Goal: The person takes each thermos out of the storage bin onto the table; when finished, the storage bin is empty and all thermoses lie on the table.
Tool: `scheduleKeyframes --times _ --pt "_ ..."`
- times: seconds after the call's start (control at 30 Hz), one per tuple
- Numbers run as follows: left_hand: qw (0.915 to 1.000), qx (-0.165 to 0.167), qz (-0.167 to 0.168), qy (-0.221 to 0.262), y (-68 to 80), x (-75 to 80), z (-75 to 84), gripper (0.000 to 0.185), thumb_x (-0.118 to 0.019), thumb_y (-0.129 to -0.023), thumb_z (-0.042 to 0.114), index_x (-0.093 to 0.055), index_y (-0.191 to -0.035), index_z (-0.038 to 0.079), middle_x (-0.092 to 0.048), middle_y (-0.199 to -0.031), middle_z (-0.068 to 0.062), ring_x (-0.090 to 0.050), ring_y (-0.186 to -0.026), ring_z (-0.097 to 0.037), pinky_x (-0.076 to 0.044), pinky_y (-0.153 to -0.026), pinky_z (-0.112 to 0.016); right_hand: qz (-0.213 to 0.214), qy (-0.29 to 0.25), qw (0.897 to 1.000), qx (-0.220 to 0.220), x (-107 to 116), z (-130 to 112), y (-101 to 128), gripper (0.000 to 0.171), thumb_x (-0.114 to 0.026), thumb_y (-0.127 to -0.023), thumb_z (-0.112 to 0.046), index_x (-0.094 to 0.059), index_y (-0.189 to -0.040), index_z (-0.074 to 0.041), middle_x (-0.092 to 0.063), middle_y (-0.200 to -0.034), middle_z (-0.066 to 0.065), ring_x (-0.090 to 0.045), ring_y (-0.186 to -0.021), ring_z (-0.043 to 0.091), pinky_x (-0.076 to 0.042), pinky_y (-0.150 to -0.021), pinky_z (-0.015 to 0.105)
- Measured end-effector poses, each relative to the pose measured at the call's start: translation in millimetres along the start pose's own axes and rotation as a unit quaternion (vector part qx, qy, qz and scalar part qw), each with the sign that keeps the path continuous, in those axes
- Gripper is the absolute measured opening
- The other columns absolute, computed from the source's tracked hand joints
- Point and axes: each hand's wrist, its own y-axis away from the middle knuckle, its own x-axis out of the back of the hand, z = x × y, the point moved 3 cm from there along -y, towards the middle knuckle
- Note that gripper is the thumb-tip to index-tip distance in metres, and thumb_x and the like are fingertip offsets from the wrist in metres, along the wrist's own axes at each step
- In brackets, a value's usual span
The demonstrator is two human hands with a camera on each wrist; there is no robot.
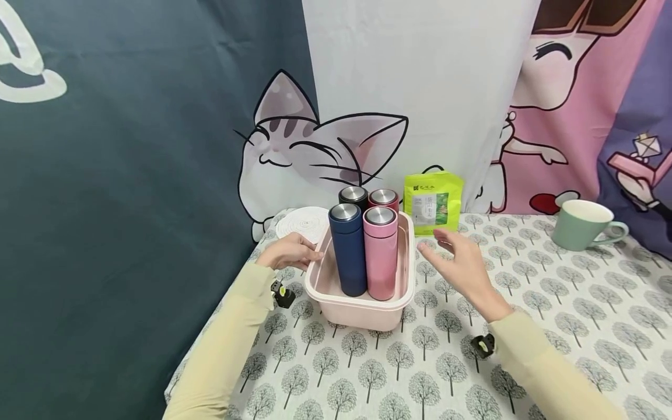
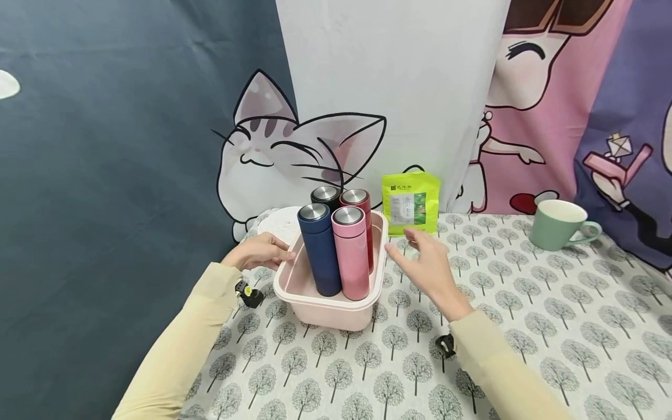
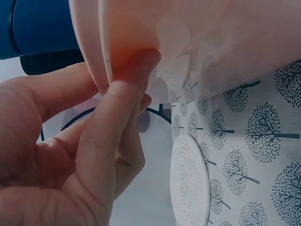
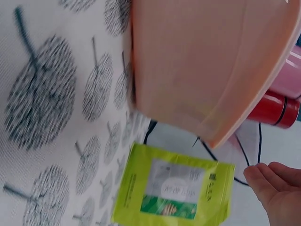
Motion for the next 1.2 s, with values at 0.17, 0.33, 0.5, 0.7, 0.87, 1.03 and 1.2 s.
scheduleKeyframes --times 0.17,0.33,0.5,0.7,0.87,1.03,1.2 --pt "1.0000 0.007 0.002 0.002 0.9 -0.5 -1.5 0.033 -0.065 -0.093 0.008 -0.060 -0.118 -0.013 -0.070 -0.106 -0.023 -0.071 -0.079 -0.020 -0.062 -0.082 -0.035 -0.020 0.000 1.000 0.007 -15.5 -11.6 -1.1 0.077 -0.070 -0.085 -0.055 -0.050 -0.139 -0.004 -0.056 -0.137 0.021 -0.056 -0.123 0.039 -0.048 -0.104 0.054" --pt "1.0000 0.006 0.003 0.007 1.2 -2.0 -3.1 0.030 -0.066 -0.093 0.008 -0.062 -0.115 -0.012 -0.070 -0.105 -0.023 -0.071 -0.078 -0.020 -0.062 -0.082 -0.035 -0.055 0.006 0.998 0.002 -29.1 -23.4 -2.7 0.087 -0.071 -0.080 -0.062 -0.048 -0.141 -0.005 -0.054 -0.140 0.018 -0.054 -0.125 0.039 -0.048 -0.104 0.055" --pt "1.0000 0.000 0.000 0.006 2.7 -1.6 -2.1 0.030 -0.066 -0.093 0.008 -0.062 -0.115 -0.013 -0.070 -0.105 -0.024 -0.071 -0.078 -0.020 -0.062 -0.081 -0.036 -0.067 0.027 0.997 0.017 -40.6 -34.7 -8.3 0.093 -0.071 -0.076 -0.068 -0.048 -0.141 -0.005 -0.059 -0.134 0.015 -0.059 -0.115 0.035 -0.054 -0.094 0.052" --pt "1.0000 -0.001 0.000 -0.007 1.7 0.1 0.7 0.029 -0.065 -0.094 0.008 -0.062 -0.114 -0.013 -0.070 -0.103 -0.023 -0.070 -0.077 -0.019 -0.062 -0.081 -0.036 -0.050 0.047 0.996 0.050 -50.4 -45.7 -14.7 0.079 -0.075 -0.077 -0.060 -0.057 -0.131 -0.006 -0.068 -0.112 0.011 -0.063 -0.094 0.028 -0.054 -0.076 0.042" --pt "0.9998 -0.008 -0.004 -0.018 -0.7 -0.6 3.5 0.033 -0.065 -0.094 0.009 -0.060 -0.117 -0.014 -0.070 -0.102 -0.022 -0.071 -0.081 -0.020 -0.062 -0.082 -0.036 -0.052 0.040 0.997 0.044 -53.9 -47.5 -15.2 0.069 -0.077 -0.076 -0.057 -0.058 -0.125 -0.012 -0.069 -0.104 0.006 -0.063 -0.088 0.023 -0.055 -0.075 0.040" --pt "0.9999 -0.007 -0.006 -0.014 -2.0 -1.6 4.0 0.036 -0.065 -0.094 0.010 -0.059 -0.119 -0.015 -0.069 -0.106 -0.024 -0.071 -0.086 -0.023 -0.062 -0.083 -0.037 -0.057 0.034 0.997 0.032 -57.2 -47.1 -14.6 0.068 -0.078 -0.076 -0.055 -0.056 -0.125 -0.013 -0.069 -0.109 0.005 -0.066 -0.095 0.026 -0.056 -0.082 0.044" --pt "0.9999 -0.005 -0.003 -0.016 0.4 0.0 1.9 0.034 -0.064 -0.095 0.010 -0.059 -0.119 -0.014 -0.069 -0.106 -0.024 -0.071 -0.084 -0.022 -0.062 -0.083 -0.036 -0.055 0.035 0.997 0.039 -62.5 -48.6 -15.1 0.066 -0.079 -0.079 -0.047 -0.054 -0.126 -0.009 -0.069 -0.108 0.009 -0.067 -0.092 0.025 -0.058 -0.078 0.042"
